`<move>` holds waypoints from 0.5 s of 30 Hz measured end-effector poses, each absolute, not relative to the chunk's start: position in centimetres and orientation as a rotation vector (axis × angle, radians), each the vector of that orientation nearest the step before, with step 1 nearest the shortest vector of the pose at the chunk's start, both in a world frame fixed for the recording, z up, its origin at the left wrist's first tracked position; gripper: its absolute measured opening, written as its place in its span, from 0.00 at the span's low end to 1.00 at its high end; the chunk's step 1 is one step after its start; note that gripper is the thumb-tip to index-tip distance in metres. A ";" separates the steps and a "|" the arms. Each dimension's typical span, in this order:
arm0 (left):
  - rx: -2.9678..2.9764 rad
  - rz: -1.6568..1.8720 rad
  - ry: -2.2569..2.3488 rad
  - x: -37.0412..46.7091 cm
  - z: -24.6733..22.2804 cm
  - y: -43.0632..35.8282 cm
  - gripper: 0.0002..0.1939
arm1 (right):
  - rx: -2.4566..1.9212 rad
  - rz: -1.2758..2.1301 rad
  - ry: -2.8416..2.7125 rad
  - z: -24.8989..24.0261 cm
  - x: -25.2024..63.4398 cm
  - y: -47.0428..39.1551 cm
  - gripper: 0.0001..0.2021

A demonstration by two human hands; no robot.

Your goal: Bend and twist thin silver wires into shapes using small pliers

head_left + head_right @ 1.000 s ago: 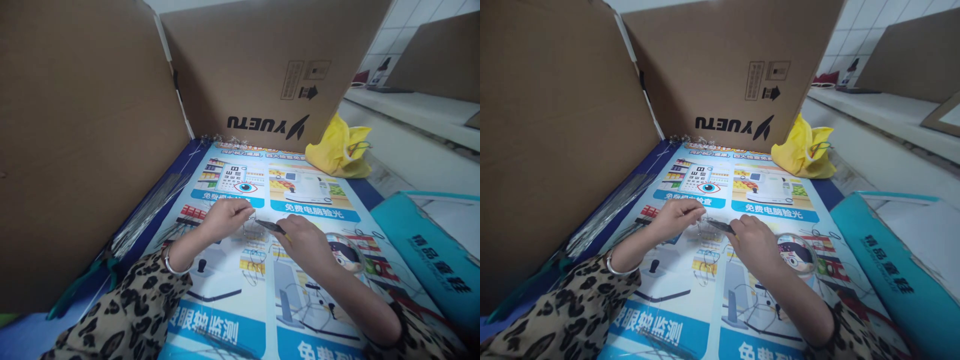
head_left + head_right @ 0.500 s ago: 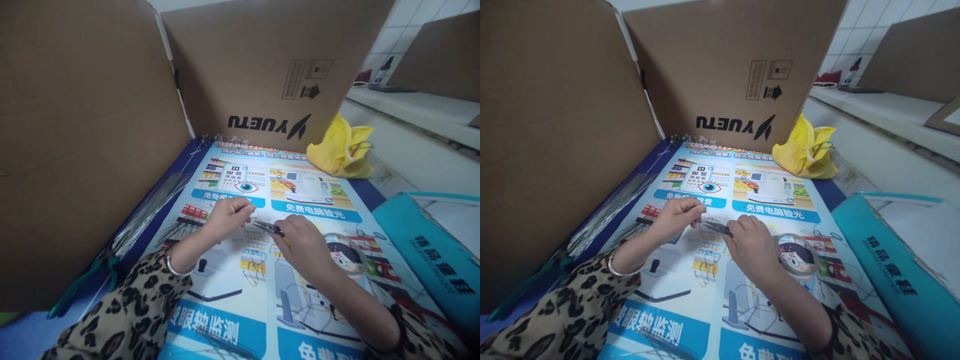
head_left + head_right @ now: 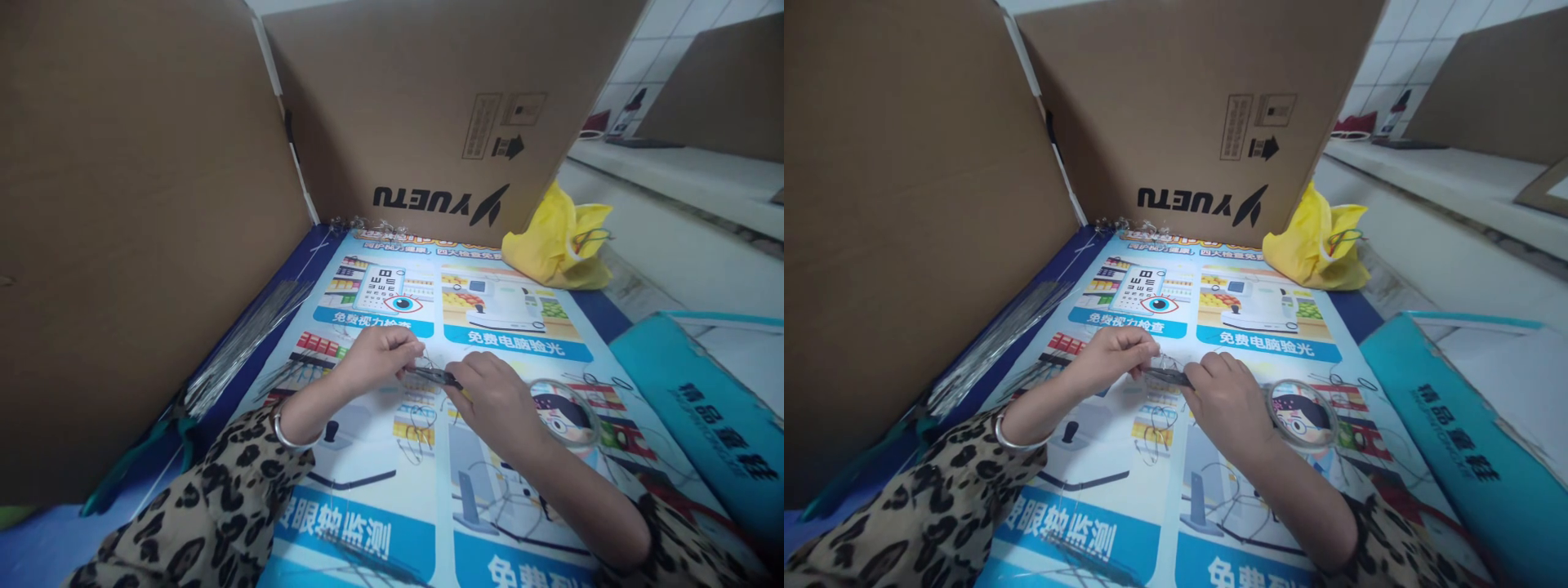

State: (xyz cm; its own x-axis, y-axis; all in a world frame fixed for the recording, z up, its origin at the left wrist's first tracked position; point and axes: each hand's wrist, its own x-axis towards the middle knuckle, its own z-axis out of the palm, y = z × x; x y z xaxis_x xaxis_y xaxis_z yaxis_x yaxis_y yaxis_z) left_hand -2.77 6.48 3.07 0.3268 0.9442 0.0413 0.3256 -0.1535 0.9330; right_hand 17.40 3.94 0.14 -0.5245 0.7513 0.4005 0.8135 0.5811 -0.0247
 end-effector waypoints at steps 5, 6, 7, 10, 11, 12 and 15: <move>1.629 0.812 1.142 -2.7 3.1 6.5 0.12 | -1.262 -0.334 -2.473 0.1 17.5 3.9 0.06; 1.628 0.800 1.140 -2.7 3.1 6.4 0.12 | -1.257 -0.352 -2.482 0.1 17.5 4.0 0.06; 1.633 0.787 1.138 -2.7 3.2 6.4 0.12 | -1.252 -0.367 -2.488 0.1 17.5 4.0 0.05; 1.682 0.760 1.125 -2.8 3.3 6.3 0.12 | -1.245 -0.378 -2.496 -0.1 17.6 4.0 0.05; 1.704 0.757 1.122 -2.8 3.4 6.3 0.12 | -1.247 -0.373 -2.496 -0.1 17.6 4.0 0.05; 1.727 0.755 1.120 -2.8 3.4 6.3 0.12 | -1.249 -0.366 -2.499 -0.2 17.6 3.9 0.04; 1.793 0.742 1.135 -2.9 3.5 6.2 0.13 | -1.282 -0.342 -2.504 -0.3 17.5 3.9 0.04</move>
State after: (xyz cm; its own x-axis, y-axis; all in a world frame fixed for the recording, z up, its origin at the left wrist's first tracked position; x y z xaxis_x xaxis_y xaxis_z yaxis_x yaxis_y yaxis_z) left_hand -2.88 6.20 3.46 0.4080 0.9123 0.0351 0.3976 -0.2121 0.8927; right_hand 17.51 3.87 -0.32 -0.5536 0.7442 0.3739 0.8171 0.5721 0.0711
